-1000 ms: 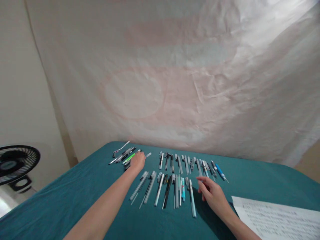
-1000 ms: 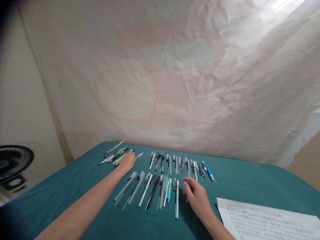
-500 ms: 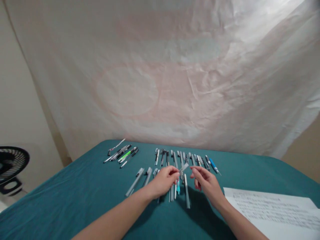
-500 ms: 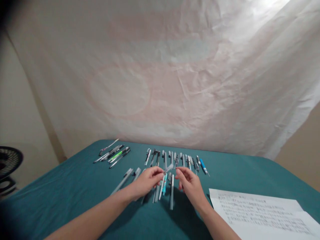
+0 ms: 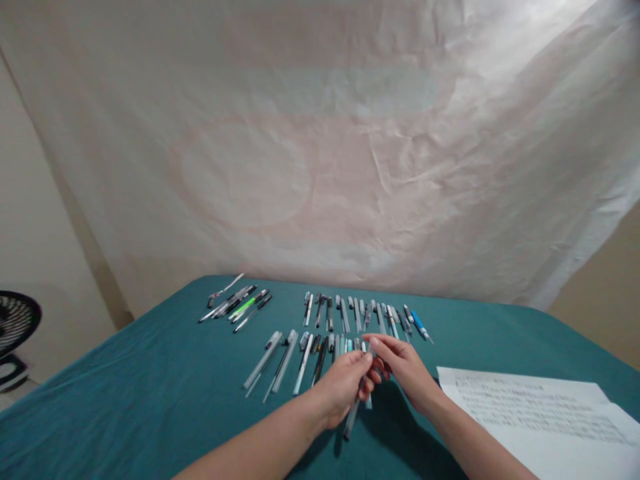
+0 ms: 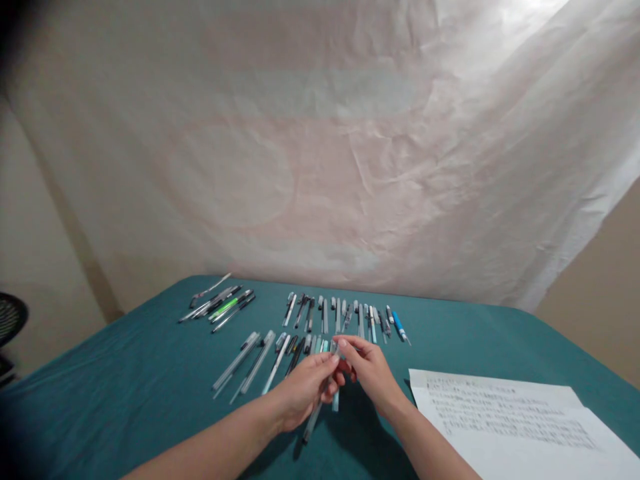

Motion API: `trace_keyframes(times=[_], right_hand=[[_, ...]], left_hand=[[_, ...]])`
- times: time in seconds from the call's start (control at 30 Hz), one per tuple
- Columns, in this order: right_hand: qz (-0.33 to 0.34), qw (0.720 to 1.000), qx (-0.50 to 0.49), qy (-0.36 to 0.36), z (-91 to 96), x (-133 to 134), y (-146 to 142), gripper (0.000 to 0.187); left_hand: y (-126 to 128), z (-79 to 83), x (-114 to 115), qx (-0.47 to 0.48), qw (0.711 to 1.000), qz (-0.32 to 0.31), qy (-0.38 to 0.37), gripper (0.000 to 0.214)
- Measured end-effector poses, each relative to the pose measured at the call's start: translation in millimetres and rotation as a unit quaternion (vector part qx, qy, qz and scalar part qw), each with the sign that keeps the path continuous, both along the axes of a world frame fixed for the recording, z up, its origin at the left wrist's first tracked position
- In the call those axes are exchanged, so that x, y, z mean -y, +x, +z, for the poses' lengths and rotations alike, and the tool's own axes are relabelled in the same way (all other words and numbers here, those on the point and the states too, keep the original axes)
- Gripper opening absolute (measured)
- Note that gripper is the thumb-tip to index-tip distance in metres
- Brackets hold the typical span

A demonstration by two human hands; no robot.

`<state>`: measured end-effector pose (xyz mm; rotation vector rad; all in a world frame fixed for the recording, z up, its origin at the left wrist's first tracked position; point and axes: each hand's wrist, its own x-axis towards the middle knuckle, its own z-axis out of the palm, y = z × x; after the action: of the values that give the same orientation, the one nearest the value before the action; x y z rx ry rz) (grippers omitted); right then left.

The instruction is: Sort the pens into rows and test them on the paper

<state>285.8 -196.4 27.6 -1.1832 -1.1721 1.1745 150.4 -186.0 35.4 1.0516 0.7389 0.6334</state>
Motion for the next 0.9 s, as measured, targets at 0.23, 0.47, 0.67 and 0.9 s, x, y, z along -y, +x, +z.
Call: trace_keyframes(times=[0.23, 0.47, 0.67, 0.9], right_hand=[[0.021, 1.0, -0.002, -0.004, -1.0, 4.5, -8.8, 0.04], [0.009, 1.0, 0.021, -0.002, 2.3, 6.4, -11.2, 0.039], [-0.002, 0.999, 0.037, -0.006, -0.3, 6.0, -11.0, 0.037], [-0.014, 0.999, 0.047, -0.008, -2.7, 6.0, -11.1, 0.036]], left_hand=[[-2.8, -3.7, 10.0, 0.005, 0.998, 0.013, -0.059, 0.035], [-4.5, 1.0, 12.7, -0.019, 0.998, 0.005, -0.059, 0.03], [-4.5, 4.4, 13.9, -0.036, 0.998, 0.0, -0.051, 0.026], [-4.6, 4.5, 13.4, -0.051, 0.998, -0.004, -0.048, 0.028]])
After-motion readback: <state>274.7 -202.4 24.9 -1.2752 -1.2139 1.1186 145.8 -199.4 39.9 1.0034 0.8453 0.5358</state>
